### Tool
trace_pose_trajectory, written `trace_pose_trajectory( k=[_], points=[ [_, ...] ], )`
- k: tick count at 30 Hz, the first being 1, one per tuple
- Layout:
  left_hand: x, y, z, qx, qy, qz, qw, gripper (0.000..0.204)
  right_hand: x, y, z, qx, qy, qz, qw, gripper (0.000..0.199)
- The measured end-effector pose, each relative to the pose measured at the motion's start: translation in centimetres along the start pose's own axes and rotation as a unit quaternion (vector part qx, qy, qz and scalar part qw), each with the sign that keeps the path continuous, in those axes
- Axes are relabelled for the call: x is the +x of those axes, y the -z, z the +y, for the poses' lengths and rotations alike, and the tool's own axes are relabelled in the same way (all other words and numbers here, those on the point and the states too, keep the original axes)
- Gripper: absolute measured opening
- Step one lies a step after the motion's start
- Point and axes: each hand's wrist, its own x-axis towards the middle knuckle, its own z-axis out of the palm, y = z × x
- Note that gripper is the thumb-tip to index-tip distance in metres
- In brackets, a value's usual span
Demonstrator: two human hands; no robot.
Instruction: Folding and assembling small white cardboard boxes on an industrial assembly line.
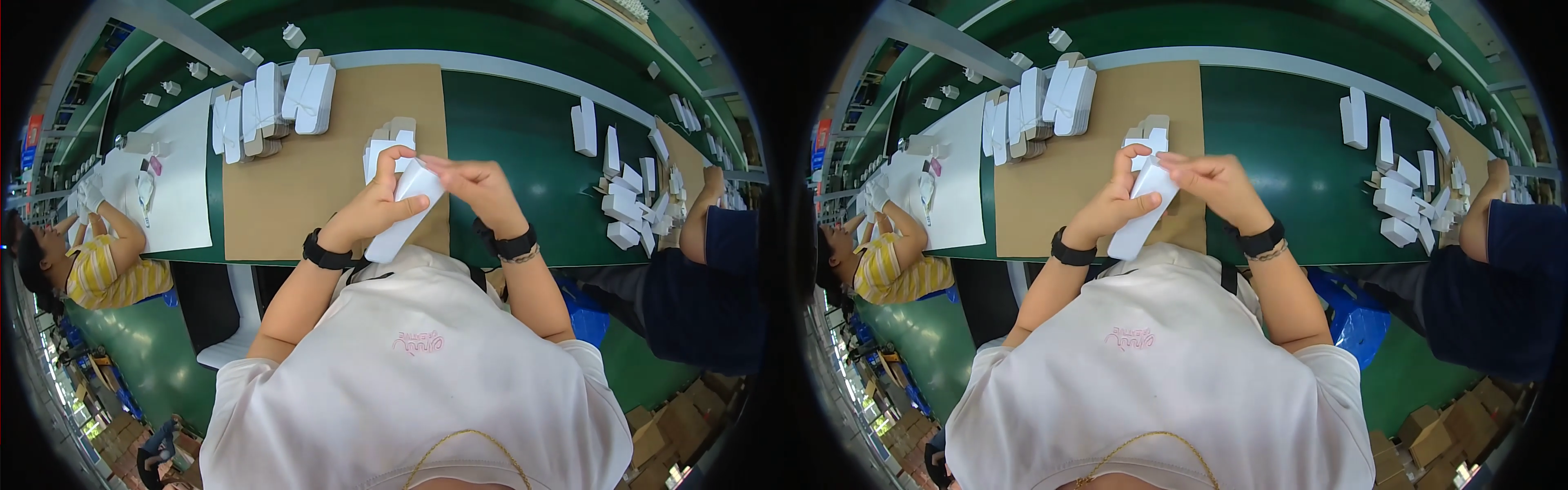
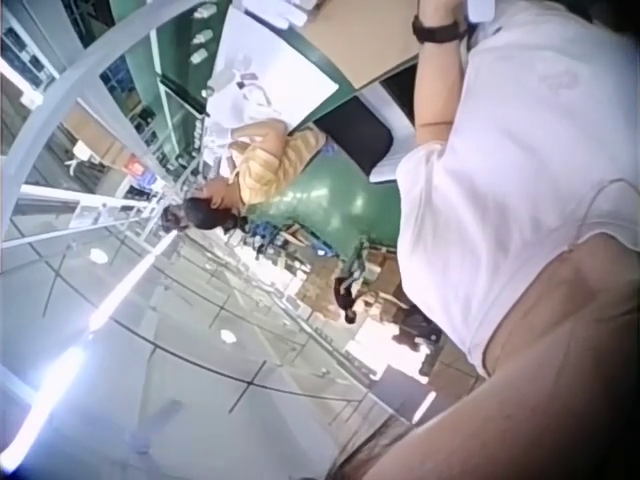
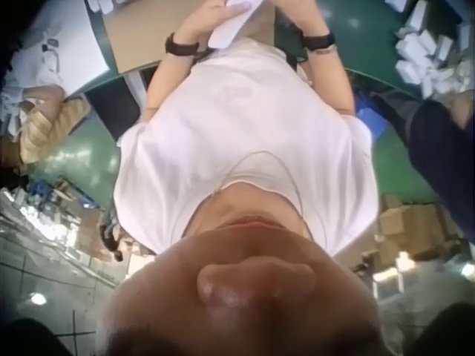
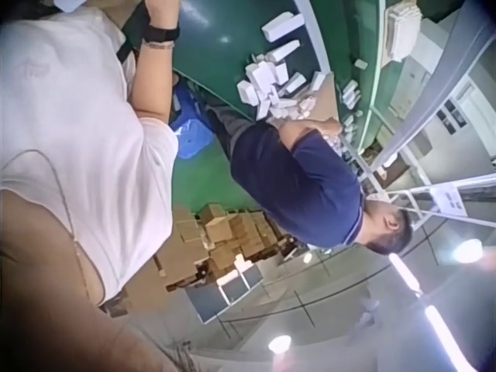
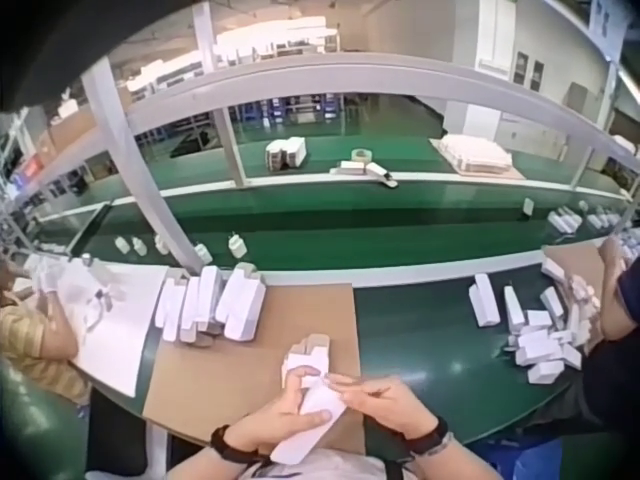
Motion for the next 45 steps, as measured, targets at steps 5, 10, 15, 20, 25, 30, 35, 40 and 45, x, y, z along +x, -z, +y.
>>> trace_pose_trajectory(
  k=[5,10,15,20,25,30,35,40,45],
  points=[
    [0.4,0.1,-0.9,-0.009,0.017,0.016,1.0,0.071,-0.9,-0.2,1.2,-0.001,0.004,0.012,1.0,0.03],
    [1.0,2.7,-4.4,0.403,-0.008,0.326,0.855,0.069,-2.1,9.9,-0.5,0.067,0.101,0.392,0.912,0.03],
    [1.4,4.3,-6.3,0.442,0.108,0.311,0.834,0.053,-3.8,14.4,2.7,0.245,0.06,0.492,0.833,0.048],
    [0.8,3.6,-5.3,0.37,0.052,0.328,0.867,0.029,0.2,2.5,3.9,-0.015,-0.039,0.28,0.959,0.059],
    [0.3,-0.3,-1.3,0.263,-0.037,0.255,0.93,0.023,2.3,-2.6,4.0,-0.167,-0.07,0.124,0.976,0.054],
    [0.2,-0.2,-2.9,0.175,-0.031,0.213,0.961,0.022,2.0,-3.2,3.7,-0.007,0.016,0.169,0.985,0.019],
    [0.4,-2.2,-3.0,-0.056,-0.122,0.229,0.964,0.034,1.6,-1.2,3.1,-0.083,-0.065,0.072,0.992,0.018],
    [0.5,-1.5,-0.5,-0.126,-0.059,0.133,0.981,0.058,1.5,-3.8,2.6,0.171,0.031,0.141,0.975,0.024],
    [-0.1,-0.8,-1.1,-0.153,0.008,0.093,0.984,0.053,1.3,-2.4,3.6,0.096,-0.086,0.039,0.991,0.015]
  ],
)
